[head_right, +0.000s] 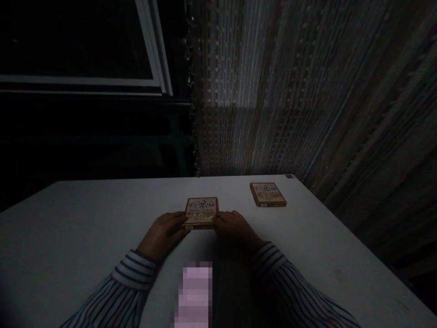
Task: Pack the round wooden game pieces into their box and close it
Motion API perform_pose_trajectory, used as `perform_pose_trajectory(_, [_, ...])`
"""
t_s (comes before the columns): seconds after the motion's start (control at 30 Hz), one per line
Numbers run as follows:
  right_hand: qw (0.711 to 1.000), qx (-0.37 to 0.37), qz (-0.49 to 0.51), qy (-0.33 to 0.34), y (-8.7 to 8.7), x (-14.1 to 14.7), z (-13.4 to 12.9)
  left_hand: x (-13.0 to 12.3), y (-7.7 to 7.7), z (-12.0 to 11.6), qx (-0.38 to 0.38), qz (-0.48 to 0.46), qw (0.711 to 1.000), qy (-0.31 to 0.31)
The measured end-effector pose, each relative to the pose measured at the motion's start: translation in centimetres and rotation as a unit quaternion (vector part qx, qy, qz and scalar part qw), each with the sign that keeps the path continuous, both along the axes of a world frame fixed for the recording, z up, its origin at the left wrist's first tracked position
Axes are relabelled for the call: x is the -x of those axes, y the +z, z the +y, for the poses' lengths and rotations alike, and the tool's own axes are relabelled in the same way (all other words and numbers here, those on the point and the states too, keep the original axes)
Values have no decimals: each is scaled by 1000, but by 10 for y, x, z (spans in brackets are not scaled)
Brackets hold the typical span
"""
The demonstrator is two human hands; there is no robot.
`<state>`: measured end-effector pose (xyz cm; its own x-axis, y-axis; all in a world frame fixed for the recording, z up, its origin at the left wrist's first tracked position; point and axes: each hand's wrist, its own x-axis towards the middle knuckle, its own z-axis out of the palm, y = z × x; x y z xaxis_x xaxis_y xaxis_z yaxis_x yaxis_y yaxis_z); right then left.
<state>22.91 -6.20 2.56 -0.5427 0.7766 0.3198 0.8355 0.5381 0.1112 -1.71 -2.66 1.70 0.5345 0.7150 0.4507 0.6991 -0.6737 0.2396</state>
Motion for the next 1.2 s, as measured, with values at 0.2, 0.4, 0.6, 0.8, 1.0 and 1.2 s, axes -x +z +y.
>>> perform_pose_trajectory(0.2, [999,-38,-6,9,-4,0,2,-2,-4,2,-15,7,1000,-22])
perform_pose_trajectory(0.4, [998,-65,-13,21,-9,-2,4,-3,-9,4,-25,14,999,-27])
perform_pose_trajectory(0.6, [998,-57,-12,27,-8,-2,3,-2,-10,5,-27,19,999,-27])
perform_pose_trajectory(0.8, [999,-39,-17,18,-8,-2,3,-2,-12,5,-24,21,999,-20])
perform_pose_trajectory(1.0, [999,-31,-32,23,-10,-3,4,-2,-13,5,-26,28,999,-19])
perform_pose_trajectory(1.2, [999,-27,-13,19,-10,-2,4,-2,-13,5,-26,39,999,-16])
